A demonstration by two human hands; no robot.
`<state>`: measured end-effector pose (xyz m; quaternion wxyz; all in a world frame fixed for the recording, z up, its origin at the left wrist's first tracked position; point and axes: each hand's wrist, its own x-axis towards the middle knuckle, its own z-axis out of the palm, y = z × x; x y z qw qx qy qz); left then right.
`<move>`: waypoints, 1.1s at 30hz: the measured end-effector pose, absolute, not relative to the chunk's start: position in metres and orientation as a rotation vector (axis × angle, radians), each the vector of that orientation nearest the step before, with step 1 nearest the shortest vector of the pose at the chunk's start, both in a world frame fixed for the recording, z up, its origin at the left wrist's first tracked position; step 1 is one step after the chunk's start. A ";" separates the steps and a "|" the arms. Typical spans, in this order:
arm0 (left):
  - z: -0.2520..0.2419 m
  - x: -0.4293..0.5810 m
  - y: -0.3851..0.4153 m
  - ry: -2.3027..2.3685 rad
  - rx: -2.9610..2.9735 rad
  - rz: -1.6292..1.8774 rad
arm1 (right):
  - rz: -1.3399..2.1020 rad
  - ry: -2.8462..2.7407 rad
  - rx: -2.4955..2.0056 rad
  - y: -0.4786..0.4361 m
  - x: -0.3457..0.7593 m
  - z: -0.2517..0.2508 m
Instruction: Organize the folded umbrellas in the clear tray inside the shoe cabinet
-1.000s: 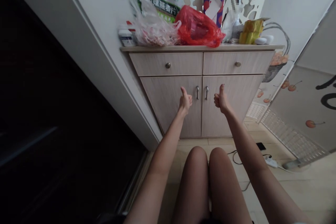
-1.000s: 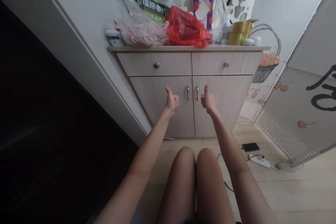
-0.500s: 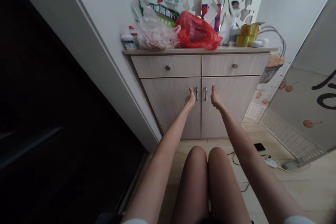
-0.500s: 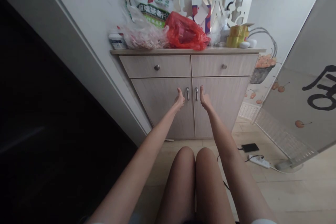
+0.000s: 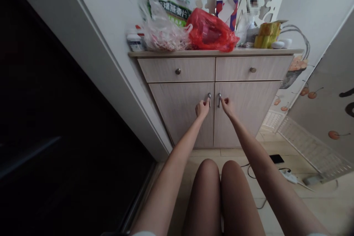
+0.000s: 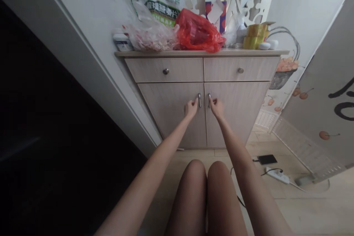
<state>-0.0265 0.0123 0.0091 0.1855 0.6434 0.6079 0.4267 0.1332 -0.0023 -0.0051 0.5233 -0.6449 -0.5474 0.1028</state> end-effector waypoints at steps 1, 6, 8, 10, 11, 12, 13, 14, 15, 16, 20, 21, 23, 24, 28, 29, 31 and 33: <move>0.006 -0.024 0.014 1.722 1.835 1.256 | 0.209 -1.319 -1.535 0.001 0.130 -0.008; -0.004 -0.007 0.026 1.647 1.907 1.274 | 0.123 -1.423 -1.546 0.015 0.114 -0.014; -0.006 -0.003 0.026 1.661 1.901 1.255 | 0.081 -1.409 -1.587 0.015 0.111 -0.014; -0.009 -0.003 0.020 1.684 1.887 1.253 | 0.022 -1.396 -1.603 0.009 0.110 -0.015; -0.011 -0.004 0.015 1.694 1.880 1.257 | -0.003 -1.392 -1.604 0.004 0.110 -0.015; -0.014 -0.007 0.008 1.698 1.878 1.268 | -0.020 -1.390 -1.602 -0.002 0.110 -0.017; -0.017 -0.010 0.001 1.697 1.878 1.288 | -0.034 -1.387 -1.600 -0.010 0.111 -0.018; -0.020 -0.014 -0.008 1.687 1.884 1.319 | -0.047 -1.383 -1.599 -0.019 0.112 -0.020; -0.024 -0.019 -0.018 1.668 1.893 1.360 | -0.060 -1.377 -1.599 -0.029 0.113 -0.022; -0.027 -0.024 -0.029 1.643 1.902 1.409 | -0.072 -1.371 -1.598 -0.039 0.114 -0.023; -0.040 -0.057 -0.078 1.557 1.908 1.613 | -0.106 -1.341 -1.577 -0.087 0.124 -0.029; -0.043 -0.067 -0.092 1.548 1.902 1.656 | -0.109 -1.335 -1.564 -0.100 0.127 -0.029; -0.046 -0.091 -0.117 1.549 1.882 1.728 | -0.111 -1.320 -1.542 -0.128 0.136 -0.031; -0.047 -0.103 -0.129 1.561 1.865 1.758 | -0.113 -1.315 -1.533 -0.143 0.142 -0.031; -0.050 -0.151 -0.169 1.654 1.798 1.850 | -0.156 -1.264 -1.533 -0.202 0.172 -0.037; -0.050 -0.162 -0.177 1.690 1.787 1.867 | -0.170 -1.246 -1.542 -0.216 0.182 -0.038; -0.052 -0.183 -0.189 1.775 1.767 1.905 | -0.194 -1.212 -1.571 -0.241 0.200 -0.041; -0.054 -0.204 -0.199 1.874 1.733 1.947 | -0.212 -1.191 -1.613 -0.262 0.218 -0.042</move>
